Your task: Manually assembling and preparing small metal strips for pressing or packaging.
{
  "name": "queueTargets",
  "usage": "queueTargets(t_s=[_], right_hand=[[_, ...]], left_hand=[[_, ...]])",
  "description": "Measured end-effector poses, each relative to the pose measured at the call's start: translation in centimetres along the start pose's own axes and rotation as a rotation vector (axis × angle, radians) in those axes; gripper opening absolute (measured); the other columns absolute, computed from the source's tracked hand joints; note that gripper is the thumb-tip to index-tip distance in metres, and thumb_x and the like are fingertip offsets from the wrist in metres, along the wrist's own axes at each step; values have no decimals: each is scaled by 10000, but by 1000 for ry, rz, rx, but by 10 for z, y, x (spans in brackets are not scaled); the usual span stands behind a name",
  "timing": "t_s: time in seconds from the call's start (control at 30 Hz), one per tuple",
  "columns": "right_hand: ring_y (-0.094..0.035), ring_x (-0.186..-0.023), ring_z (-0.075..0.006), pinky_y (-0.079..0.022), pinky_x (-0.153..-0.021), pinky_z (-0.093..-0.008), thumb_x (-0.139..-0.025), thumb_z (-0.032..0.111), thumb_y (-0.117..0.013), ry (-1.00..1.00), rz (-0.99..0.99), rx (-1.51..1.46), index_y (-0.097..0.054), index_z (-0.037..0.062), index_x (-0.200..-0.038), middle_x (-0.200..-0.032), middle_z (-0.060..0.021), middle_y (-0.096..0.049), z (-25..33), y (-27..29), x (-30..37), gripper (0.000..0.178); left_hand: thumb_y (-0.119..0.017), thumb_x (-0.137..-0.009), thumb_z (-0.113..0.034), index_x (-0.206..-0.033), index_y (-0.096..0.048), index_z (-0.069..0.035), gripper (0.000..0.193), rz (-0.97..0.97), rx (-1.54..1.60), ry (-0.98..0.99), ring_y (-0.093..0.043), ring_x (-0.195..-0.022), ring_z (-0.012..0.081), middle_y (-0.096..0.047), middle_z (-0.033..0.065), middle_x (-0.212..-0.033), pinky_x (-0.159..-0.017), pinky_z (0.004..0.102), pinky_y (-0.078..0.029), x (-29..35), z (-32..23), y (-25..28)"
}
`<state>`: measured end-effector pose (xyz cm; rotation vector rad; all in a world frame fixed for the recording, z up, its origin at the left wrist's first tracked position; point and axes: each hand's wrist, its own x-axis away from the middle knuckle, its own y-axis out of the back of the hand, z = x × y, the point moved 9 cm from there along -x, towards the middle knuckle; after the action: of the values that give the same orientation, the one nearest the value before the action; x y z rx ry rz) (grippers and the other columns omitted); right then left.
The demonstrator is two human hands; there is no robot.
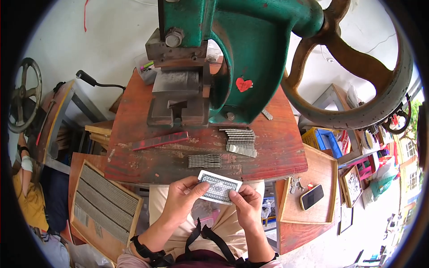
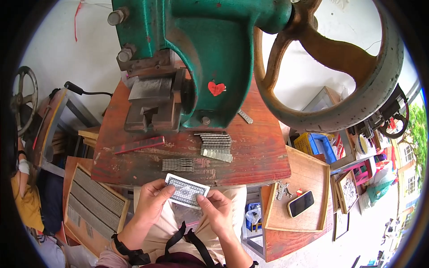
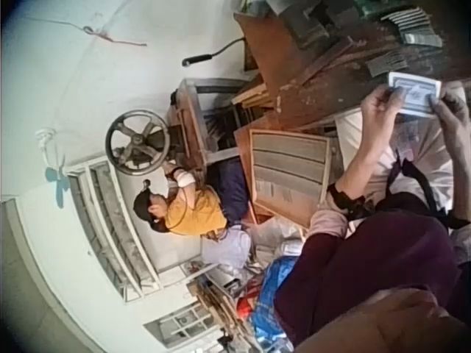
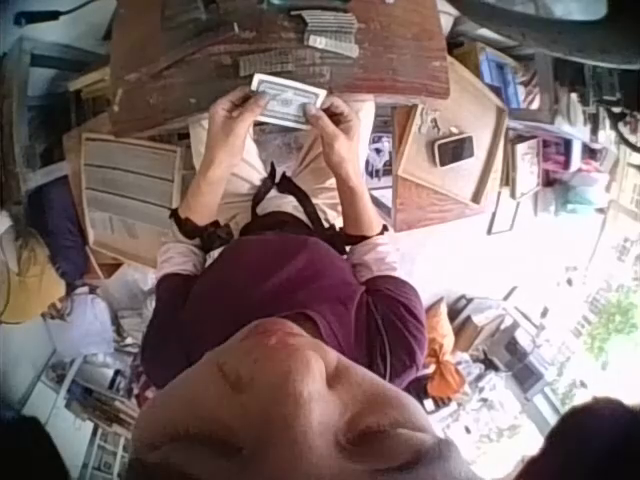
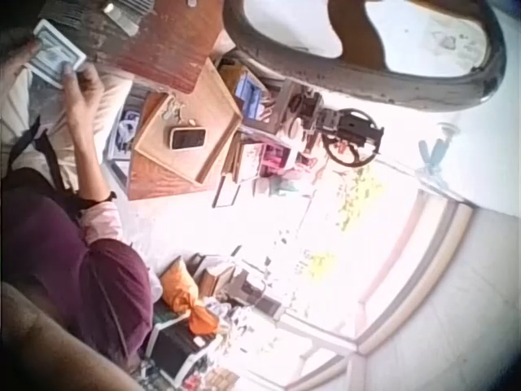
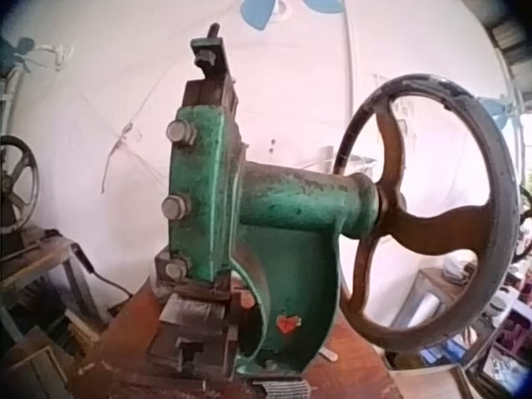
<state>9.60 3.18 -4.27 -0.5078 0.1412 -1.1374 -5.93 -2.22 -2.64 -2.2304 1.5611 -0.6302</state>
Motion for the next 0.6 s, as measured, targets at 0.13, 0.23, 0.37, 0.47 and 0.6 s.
queueTargets(t_s=[0.13,0.23,0.37,0.47,0.6], right_hand=[[-568,-784,-77,-445,-727,-223,-881,57,-641,4,19,-20,-638,-9,-916,-862,-39,-654,0,0,1,75],[-574,-790,-81,-447,-731,-228,-878,60,-644,-21,5,1,-641,-7,-914,-868,-42,-659,-2,1,-2,76],[-561,-761,-77,-437,-708,-235,-852,46,-658,4,-66,77,-644,0,-885,-831,-21,-649,2,0,-3,58],[-518,-719,-80,-385,-676,-219,-827,-6,-594,41,-134,114,-614,-3,-833,-801,-15,-604,8,10,-1,21],[-550,-815,-117,-431,-742,-266,-860,22,-574,237,-80,96,-595,-29,-862,-886,-70,-604,17,16,-1,55]], left_hand=[[-663,-870,-95,-953,-661,41,160,-15,-3,-6,-598,-789,81,-670,62,-887,-720,221,-476,-3,2,-1],[-653,-879,-106,-964,-663,40,169,2,1,9,-595,-789,77,-671,57,-885,-718,218,-473,-5,4,1],[-618,-912,-161,-977,-666,30,207,-40,-77,27,-584,-797,62,-668,40,-878,-724,217,-466,-3,2,6],[-583,-937,-226,-996,-668,12,260,23,-125,33,-550,-766,40,-654,3,-861,-702,205,-446,-3,7,1],[-577,-941,-258,-990,-675,-21,261,137,-207,92,-484,-686,18,-621,-43,-782,-601,196,-402,2,15,-8]])
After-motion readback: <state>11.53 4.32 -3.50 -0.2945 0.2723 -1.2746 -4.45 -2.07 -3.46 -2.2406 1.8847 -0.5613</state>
